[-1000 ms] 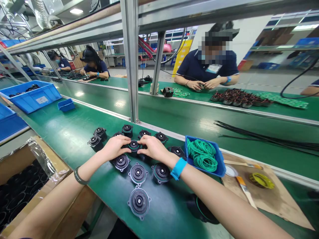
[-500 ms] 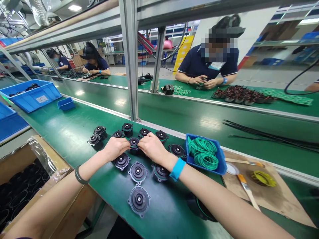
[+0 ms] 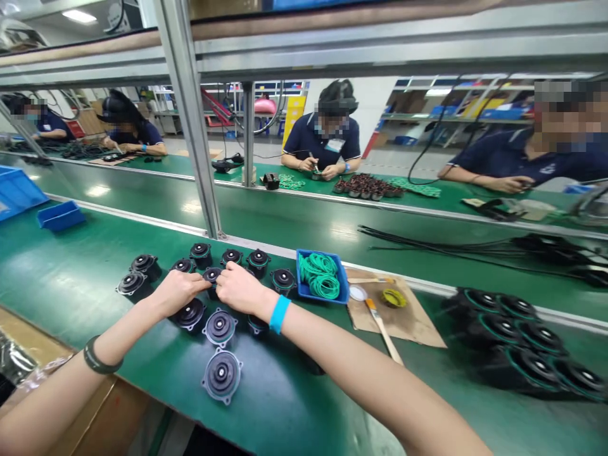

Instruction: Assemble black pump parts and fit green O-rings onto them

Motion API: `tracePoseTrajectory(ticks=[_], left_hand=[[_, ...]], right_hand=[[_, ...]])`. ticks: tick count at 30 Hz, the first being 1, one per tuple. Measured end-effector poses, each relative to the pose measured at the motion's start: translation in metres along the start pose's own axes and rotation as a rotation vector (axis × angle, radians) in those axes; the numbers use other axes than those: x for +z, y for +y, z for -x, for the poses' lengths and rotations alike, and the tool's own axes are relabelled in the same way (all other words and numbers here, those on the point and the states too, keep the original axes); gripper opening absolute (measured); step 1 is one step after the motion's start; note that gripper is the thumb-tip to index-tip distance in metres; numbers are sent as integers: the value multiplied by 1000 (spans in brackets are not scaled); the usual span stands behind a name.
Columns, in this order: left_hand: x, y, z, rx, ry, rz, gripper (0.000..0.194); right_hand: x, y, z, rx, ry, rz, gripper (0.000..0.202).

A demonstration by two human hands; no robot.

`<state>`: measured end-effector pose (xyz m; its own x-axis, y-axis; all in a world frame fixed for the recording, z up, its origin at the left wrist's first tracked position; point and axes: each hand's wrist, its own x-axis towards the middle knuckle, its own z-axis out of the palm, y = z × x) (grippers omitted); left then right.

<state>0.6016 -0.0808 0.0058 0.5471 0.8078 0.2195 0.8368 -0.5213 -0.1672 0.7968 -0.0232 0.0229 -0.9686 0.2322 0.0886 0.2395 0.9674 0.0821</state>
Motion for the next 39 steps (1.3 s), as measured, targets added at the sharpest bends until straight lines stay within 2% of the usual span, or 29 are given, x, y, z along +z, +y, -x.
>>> tracePoseTrajectory(ticks=[2,4,7,9,11,13,18,21,25,30,32,34,37,39], left_hand=[[-4,1,-2,21,-17,-11,30],[-9,4,-2,35,-72,-57,29],[-17,7,-1,36,-191,-129,36],[-22,5,0,29,-228,-81,40],[-27,2,0,9,-223,43,40],[-32,-1,-1,-33,-198,158,36],[-38,12,-5,-150,-79,206,24],[-42,26,0,-178,1,205,26],[-49,32,21,-239,99,239,25],[-54,25,59,-421,160,329,24],[-54,28,71,-470,141,419,24],[-51,36,79,-505,136,530,25],[-44,52,81,-591,183,720,34],[-37,63,76,-670,260,947,46]], right_hand=[[-8,4,4,74,-26,-34,17],[-17,16,18,218,-21,-53,17],[-26,47,61,609,15,-4,24],[-26,70,96,879,-5,42,19],[-20,88,127,1052,-50,41,13],[-11,97,148,1134,-71,8,10],[6,99,167,1173,7,-61,17],[5,99,170,1189,51,-111,9],[-7,100,176,1272,172,-125,11],[-26,97,178,1303,382,-274,7],[-31,89,168,1267,471,-406,5],[-33,74,148,1171,515,-596,5],[-32,39,101,914,470,-973,17],[-30,11,66,750,395,-1178,22]])
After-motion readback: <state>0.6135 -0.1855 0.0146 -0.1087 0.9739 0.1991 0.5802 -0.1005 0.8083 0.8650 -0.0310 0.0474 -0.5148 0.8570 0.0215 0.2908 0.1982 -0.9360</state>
